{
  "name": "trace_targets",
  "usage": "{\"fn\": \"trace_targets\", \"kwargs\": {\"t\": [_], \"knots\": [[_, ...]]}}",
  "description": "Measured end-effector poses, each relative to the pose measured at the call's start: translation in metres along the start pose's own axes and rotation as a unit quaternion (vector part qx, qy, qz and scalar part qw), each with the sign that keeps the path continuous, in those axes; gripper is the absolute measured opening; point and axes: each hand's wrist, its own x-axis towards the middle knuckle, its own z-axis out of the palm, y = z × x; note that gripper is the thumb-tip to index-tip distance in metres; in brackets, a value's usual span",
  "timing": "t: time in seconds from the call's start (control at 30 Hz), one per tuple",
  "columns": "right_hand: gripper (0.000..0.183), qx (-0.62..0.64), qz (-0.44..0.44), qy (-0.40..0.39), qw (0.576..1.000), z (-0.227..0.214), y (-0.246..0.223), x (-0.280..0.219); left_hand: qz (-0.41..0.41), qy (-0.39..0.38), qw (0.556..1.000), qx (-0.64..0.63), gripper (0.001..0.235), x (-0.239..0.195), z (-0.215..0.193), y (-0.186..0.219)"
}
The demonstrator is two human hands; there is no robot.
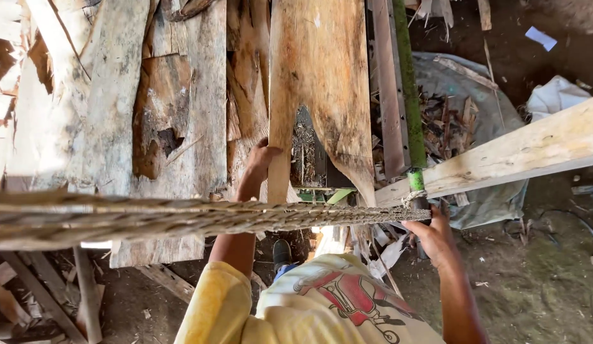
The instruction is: Cutting and trimming thin wood sheets using a manual guillotine cutter.
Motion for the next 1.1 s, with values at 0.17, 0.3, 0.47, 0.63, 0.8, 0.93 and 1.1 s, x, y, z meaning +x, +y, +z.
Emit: {"fn": "trace_targets", "kwargs": {"t": [0.17, 0.3, 0.47, 0.63, 0.8, 0.93, 1.1], "knots": [[0.036, -0.023, -0.019, 0.001, 1.000, -0.001, 0.009, 0.003, 0.104, -0.011, 0.989, 0.106, 0.070, 0.047, -0.011, -0.020], [0.039, -0.014, 0.009, -0.008, 1.000, 0.000, 0.002, 0.000, 0.233, -0.009, 0.952, 0.198, 0.069, 0.012, -0.023, 0.021], [0.043, 0.000, -0.036, -0.003, 0.999, -0.003, 0.015, 0.006, 0.261, -0.077, 0.959, 0.077, 0.051, 0.016, -0.099, 0.032], [0.048, 0.025, 0.015, 0.003, 1.000, -0.001, 0.017, 0.013, 0.264, -0.062, 0.953, 0.133, 0.050, -0.012, -0.142, 0.009], [0.042, 0.063, -0.120, -0.017, 0.991, -0.006, 0.052, 0.023, 0.161, -0.064, 0.981, 0.083, 0.052, -0.026, -0.145, -0.038], [0.032, 0.007, -0.039, -0.012, 0.999, -0.004, 0.003, -0.008, 0.096, -0.047, 0.990, 0.096, 0.051, -0.035, -0.149, -0.041], [0.036, 0.069, -0.050, -0.029, 0.996, -0.002, 0.003, -0.007, 0.071, 0.020, 0.977, 0.199, 0.052, -0.040, -0.133, -0.019]]}}
